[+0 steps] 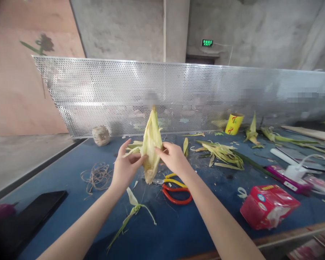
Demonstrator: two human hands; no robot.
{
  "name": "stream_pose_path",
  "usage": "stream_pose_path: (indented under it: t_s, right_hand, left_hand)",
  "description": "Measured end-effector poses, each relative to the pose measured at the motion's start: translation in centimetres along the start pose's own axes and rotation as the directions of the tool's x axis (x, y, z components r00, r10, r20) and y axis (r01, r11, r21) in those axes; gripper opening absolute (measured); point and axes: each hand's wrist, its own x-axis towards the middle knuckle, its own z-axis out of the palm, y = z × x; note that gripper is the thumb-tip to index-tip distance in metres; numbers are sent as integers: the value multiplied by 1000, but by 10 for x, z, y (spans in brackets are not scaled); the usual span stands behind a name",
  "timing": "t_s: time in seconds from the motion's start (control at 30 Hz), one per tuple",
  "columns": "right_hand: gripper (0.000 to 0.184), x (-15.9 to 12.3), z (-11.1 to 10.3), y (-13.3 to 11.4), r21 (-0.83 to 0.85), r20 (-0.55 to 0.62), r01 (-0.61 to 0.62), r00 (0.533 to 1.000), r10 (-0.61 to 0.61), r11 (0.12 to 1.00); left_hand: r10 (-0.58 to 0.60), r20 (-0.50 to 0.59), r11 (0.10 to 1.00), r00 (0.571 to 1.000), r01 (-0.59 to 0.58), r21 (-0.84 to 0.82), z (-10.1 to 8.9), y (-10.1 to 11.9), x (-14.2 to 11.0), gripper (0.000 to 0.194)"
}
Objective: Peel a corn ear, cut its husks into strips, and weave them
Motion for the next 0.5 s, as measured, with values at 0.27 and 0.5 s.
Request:
stream_pose_path:
  t_s: [0.27, 0.5]
  right_hand:
    - [26, 3, -4, 15, 85, -171, -1, 985, 16, 996]
    - [24, -9, 2, 11, 207, -74, -118, 988, 136, 971]
  left_hand:
    - [-69, 127, 997, 990, 63, 46, 5, -10, -1, 97]
    - [6, 119, 984, 993, -27, 174, 7, -4, -6, 74]
